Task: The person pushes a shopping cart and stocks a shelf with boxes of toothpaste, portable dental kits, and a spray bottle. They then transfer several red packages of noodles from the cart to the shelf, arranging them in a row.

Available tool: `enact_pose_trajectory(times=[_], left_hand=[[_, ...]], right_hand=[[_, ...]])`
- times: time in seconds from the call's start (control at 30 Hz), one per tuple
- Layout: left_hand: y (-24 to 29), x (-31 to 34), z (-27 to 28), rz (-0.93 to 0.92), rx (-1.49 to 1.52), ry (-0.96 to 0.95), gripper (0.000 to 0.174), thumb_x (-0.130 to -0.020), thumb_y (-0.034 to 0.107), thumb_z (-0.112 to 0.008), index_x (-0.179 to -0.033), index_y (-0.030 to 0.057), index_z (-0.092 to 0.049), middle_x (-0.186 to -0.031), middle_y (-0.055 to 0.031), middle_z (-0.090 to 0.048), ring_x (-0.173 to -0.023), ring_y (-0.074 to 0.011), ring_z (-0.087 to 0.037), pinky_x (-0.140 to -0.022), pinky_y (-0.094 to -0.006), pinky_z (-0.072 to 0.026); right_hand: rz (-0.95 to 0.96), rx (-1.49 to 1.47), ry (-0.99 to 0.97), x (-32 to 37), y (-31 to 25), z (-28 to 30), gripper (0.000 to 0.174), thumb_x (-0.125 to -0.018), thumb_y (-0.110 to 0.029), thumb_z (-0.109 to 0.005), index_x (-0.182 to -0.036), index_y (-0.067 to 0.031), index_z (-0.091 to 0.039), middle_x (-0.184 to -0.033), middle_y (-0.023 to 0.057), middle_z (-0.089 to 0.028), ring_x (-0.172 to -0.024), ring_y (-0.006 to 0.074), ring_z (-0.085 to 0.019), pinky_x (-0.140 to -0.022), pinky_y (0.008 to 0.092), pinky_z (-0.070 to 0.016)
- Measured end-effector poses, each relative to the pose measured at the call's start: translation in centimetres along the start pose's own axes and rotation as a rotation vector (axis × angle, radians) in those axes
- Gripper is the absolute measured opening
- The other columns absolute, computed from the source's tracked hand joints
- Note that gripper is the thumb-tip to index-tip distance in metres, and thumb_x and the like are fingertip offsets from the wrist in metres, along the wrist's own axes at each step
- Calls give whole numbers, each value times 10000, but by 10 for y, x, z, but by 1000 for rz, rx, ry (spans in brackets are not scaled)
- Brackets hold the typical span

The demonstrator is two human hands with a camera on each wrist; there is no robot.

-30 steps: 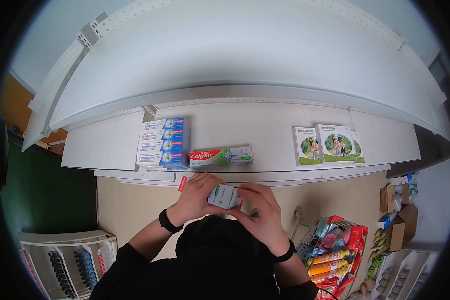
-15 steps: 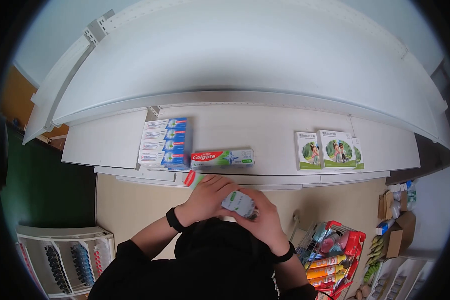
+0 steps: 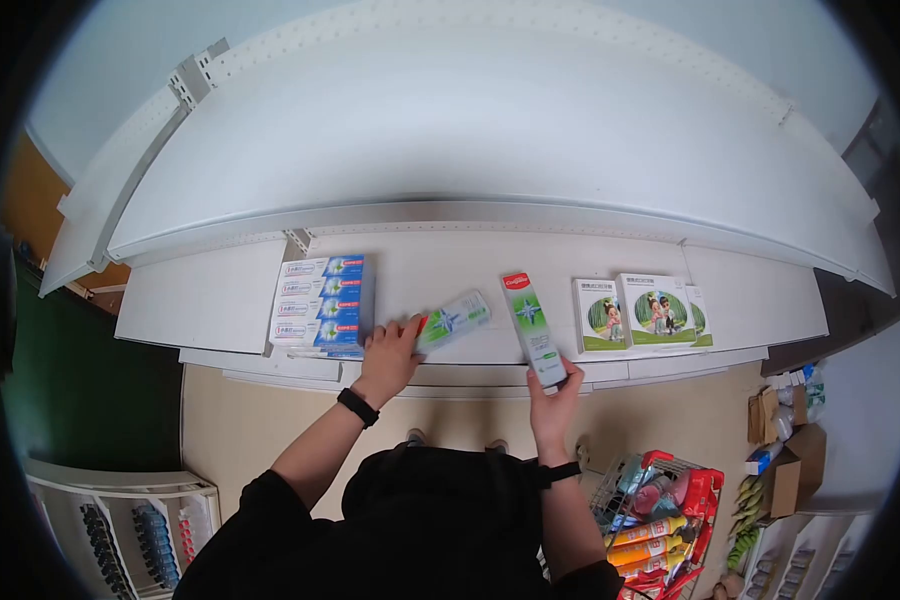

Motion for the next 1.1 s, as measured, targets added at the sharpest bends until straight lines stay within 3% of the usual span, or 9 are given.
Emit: enact_pose_trajectory(times=[0.03,0.1,0.17,0.33,0.43,0.7,0.8,0.9,1.1], left_hand=[[-4,4,-6,124,133,-131,762,-791,256,-731,-1430,130,-335,-1163,-197,-519,-1084,-404,-526,-970,-498,-441],[-2,5,-10,158,186,-72,773,-798,280,-723,-1437,116,-320,-1199,-211,-503,-1056,-411,-545,-919,-488,-478],[-5,7,-17,188,241,-15,786,-805,305,-714,-1444,103,-304,-1235,-225,-488,-1028,-417,-563,-867,-478,-514],[14,16,-9,-123,705,182,808,-781,202,-736,-1423,15,-283,-1341,-235,-411,-1185,-419,-489,-989,-420,-454],[17,26,-23,-88,923,27,806,-758,170,-756,-1407,8,-307,-1344,-229,-406,-1227,-388,-463,-1024,-392,-426],[24,25,-7,24,710,-9,786,-752,188,-716,-1404,-9,-326,-1310,-224,-444,-1172,-388,-493,-966,-423,-459],[15,19,-1,58,432,42,783,-715,132,-676,-1410,2,-339,-1266,-197,-490,-1132,-357,-511,-975,-434,-436],[19,11,5,-22,268,97,817,-679,85,-651,-1428,16,-333,-1237,-164,-518,-1107,-325,-521,-1013,-443,-386],[36,-23,0,-179,-33,112,575,-763,84,-594,-1330,123,-508,-1244,-144,-538,-1157,-299,-507,-1057,-528,-310]], right_hand=[[0,-2,-1,4,4,-2,428,-822,-79,-738,-1156,-17,-479,-1068,105,-559,-984,178,-545,-877,307,-454],[26,405,-51,8,3,-15,505,-765,-114,-780,-1154,-11,-476,-1070,130,-554,-998,248,-552,-886,350,-452],[-11,409,-63,9,-6,-32,576,-725,-135,-798,-1184,-6,-474,-1077,157,-557,-1012,298,-552,-901,379,-446],[166,386,-253,11,-26,-83,682,-708,-148,-803,-1279,-1,-461,-1096,183,-576,-1022,318,-558,-897,411,-465],[192,414,-313,15,-30,-99,705,-696,-150,-808,-1291,7,-464,-1113,191,-576,-1021,333,-567,-887,420,-475],[113,523,-351,9,-24,-94,706,-693,-145,-782,-1304,2,-461,-1152,177,-576,-1077,345,-555,-912,443,-451],[164,519,-188,-7,-16,-54,654,-700,-98,-754,-1288,22,-494,-1132,182,-573,-1054,352,-559,-899,437,-455],[171,542,-90,-19,-12,-19,635,-700,-78,-749,-1275,42,-508,-1121,193,-569,-1041,362,-559,-915,435,-452],[65,499,-105,-37,6,17,629,-721,-85,-764,-1276,57,-507,-1132,173,-581,-1024,269,-578,-867,362,-476]])
Point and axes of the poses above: each hand's wrist, its own x-axis away from the middle knuckle, its own z-axis out of the back of the hand, y = z × x, the point moved 9 cm from there along -x, towards the middle knuckle
